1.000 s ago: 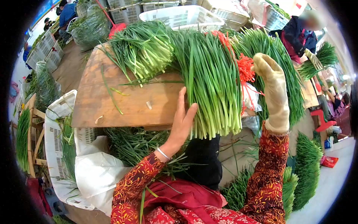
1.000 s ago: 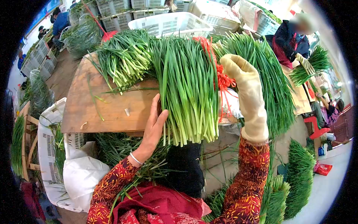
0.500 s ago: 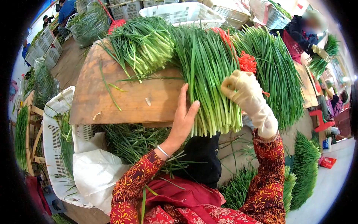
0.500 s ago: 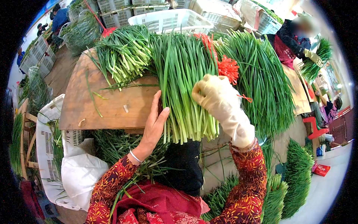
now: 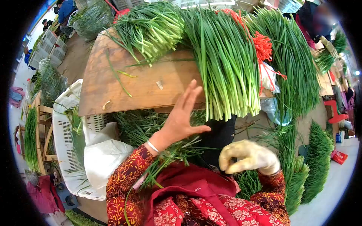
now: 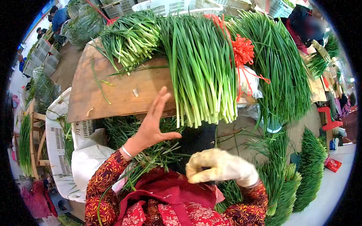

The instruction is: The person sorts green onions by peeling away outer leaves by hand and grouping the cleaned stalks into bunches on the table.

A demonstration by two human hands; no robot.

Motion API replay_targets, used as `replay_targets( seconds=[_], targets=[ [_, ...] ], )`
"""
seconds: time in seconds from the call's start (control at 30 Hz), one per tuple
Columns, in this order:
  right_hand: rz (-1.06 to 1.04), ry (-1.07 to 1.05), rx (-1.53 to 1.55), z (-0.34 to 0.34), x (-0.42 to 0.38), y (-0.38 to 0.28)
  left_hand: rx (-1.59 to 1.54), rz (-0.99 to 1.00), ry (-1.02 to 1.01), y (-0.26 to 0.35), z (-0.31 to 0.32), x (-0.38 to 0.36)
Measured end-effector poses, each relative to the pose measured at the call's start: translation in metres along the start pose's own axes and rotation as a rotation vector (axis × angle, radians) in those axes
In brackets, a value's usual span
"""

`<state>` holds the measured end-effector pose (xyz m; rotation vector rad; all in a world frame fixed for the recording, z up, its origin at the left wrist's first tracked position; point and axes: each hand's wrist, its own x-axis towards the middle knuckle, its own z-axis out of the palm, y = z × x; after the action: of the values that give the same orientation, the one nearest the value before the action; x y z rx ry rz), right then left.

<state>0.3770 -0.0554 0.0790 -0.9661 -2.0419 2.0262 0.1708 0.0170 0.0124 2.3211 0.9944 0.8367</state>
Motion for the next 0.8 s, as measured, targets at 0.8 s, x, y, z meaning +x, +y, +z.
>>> replay_targets(
  seconds=[0.8],
  targets=[
    [0.076, 1.098, -1.031, -0.059, 0.324, -0.076, 0.214, -0.237, 0.302, -0.093, -0.138, -0.081]
  ],
)
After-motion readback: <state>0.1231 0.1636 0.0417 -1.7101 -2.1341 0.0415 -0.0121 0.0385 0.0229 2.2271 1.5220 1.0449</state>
